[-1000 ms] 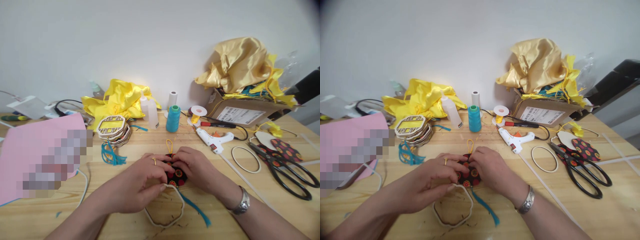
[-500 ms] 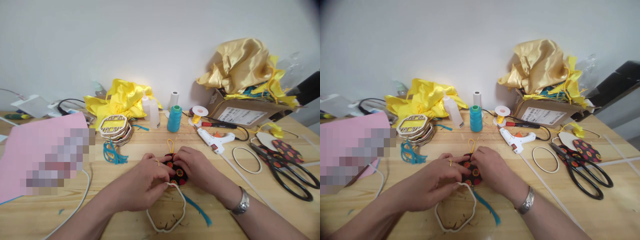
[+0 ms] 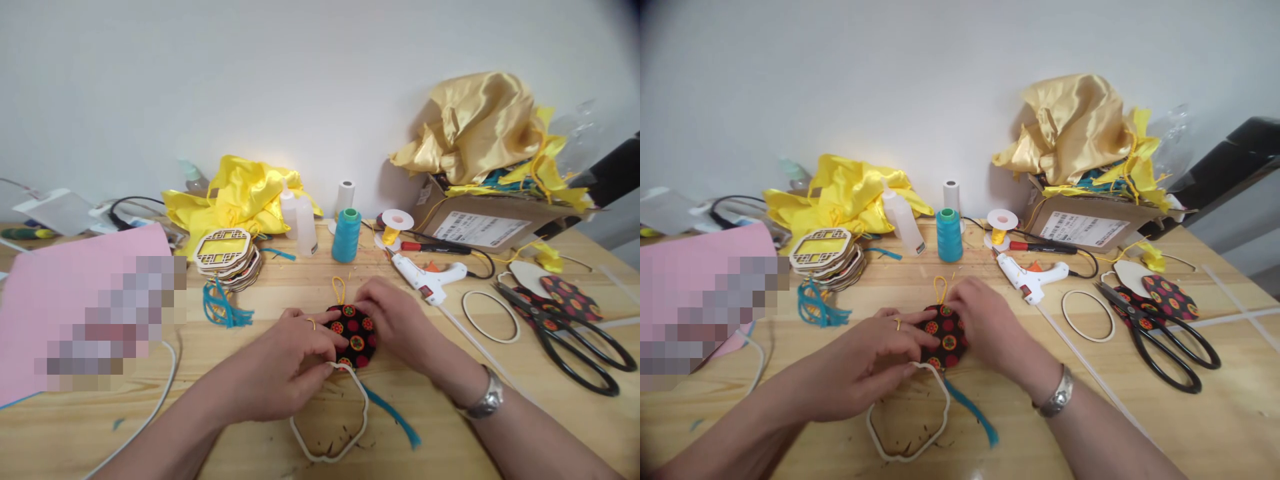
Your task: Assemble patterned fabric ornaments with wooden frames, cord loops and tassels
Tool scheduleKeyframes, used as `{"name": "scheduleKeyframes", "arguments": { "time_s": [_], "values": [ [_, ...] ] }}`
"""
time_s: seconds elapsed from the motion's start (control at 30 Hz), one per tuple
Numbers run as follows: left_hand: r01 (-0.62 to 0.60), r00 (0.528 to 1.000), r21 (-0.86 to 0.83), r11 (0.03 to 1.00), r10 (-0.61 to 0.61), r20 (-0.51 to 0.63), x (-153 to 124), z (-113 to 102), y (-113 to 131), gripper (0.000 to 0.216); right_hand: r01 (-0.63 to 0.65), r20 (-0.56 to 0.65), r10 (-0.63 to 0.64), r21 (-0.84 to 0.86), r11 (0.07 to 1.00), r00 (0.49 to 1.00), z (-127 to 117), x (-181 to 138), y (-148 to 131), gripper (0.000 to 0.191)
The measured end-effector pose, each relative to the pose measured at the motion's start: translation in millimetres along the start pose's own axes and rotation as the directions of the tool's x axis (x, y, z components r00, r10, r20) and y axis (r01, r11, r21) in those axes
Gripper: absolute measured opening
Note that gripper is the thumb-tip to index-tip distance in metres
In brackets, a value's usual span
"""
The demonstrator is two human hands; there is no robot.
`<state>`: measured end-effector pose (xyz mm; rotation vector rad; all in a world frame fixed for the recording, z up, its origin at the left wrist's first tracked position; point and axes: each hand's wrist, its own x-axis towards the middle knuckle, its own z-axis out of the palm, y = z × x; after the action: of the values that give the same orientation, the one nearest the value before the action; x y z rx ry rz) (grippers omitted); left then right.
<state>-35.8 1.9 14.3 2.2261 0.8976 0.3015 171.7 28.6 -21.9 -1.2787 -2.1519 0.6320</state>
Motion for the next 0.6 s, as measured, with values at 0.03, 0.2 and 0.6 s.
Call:
{"name": "scheduleKeyframes", "arguments": {
  "time_s": [0.03, 0.2, 0.6],
  "values": [
    [0.009, 1.000, -0.008, 1.000, -0.009, 0.001, 0, 0, -1, 0.019, -0.050, -0.069, 0.055, 0.076, 0.996, 0.996, -9, 1, -1, 0.014],
    [0.048, 0.992, -0.326, 0.944, -0.084, -0.095, -4, -4, -7, 0.013, -0.146, 0.319, 0.000, 0.431, 0.890, 0.948, -60, -9, -22, 0.014],
    [-0.125, 0.648, -0.928, 0.352, -0.679, -0.345, 8, -12, -26, 0.011, 0.130, 0.786, -0.444, 0.432, 0.892, 0.430, -6, -41, -49, 0.017]
  ]
}}
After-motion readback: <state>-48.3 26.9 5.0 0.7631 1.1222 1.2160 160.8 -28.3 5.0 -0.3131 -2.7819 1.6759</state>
